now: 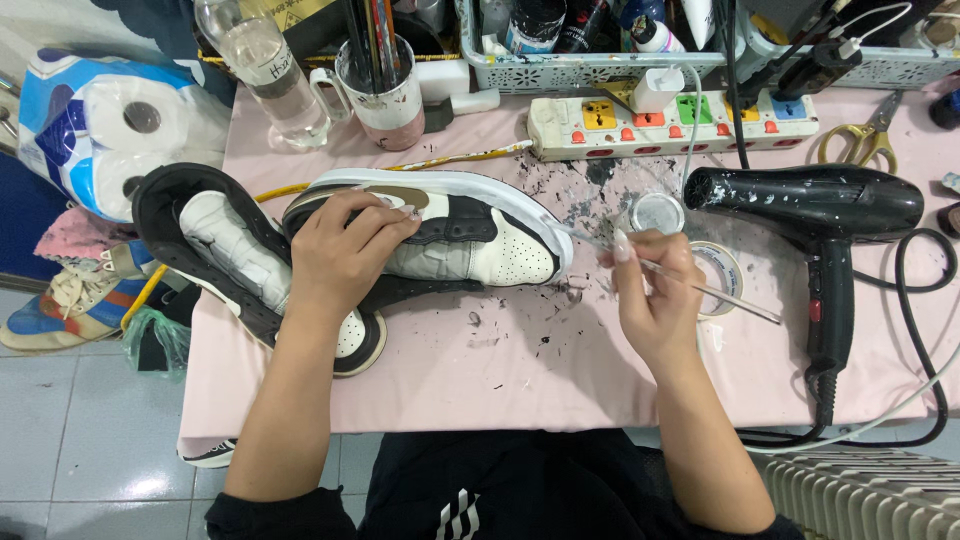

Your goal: The person paints the sole and side panels of a black and white sneaker using a brush and white paint, then uses a hairdryer to dry the painted areas. They repeat the process on different sections of the shoe.

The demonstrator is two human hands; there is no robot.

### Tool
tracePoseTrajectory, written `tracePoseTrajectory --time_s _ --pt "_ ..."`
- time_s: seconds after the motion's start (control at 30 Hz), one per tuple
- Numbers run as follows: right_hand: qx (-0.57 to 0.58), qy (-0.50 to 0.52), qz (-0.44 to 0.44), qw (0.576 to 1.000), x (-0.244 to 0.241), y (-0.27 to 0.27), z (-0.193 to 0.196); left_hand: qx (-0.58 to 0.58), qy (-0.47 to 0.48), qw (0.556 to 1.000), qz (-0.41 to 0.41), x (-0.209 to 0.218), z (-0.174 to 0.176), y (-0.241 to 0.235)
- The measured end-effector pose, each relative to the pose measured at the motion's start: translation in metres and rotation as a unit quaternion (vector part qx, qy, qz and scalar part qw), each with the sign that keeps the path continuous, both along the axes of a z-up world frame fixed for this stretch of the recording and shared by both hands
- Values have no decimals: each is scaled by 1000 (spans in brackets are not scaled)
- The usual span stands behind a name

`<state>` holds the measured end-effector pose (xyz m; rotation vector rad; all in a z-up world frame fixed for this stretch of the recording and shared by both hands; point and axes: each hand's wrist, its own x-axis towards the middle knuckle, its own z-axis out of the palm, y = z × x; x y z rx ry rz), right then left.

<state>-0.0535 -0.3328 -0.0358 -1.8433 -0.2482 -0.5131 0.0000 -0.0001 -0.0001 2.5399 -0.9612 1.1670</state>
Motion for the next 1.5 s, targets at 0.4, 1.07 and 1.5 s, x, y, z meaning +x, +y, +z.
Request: tracePoseTrajectory --time_s 0.4,1.07,1.5 --pt "70 -54 -25 996 -42 -6 -43 2 -6 1000 4 0 -5 2" --pt "2 -62 -9 998 -48 1 -52 -4 -8 1000 -6 0 -5 2" --pt "86 -96 -37 991 -31 -11 -51 -22 -7 1000 -21 -1 -1 1"
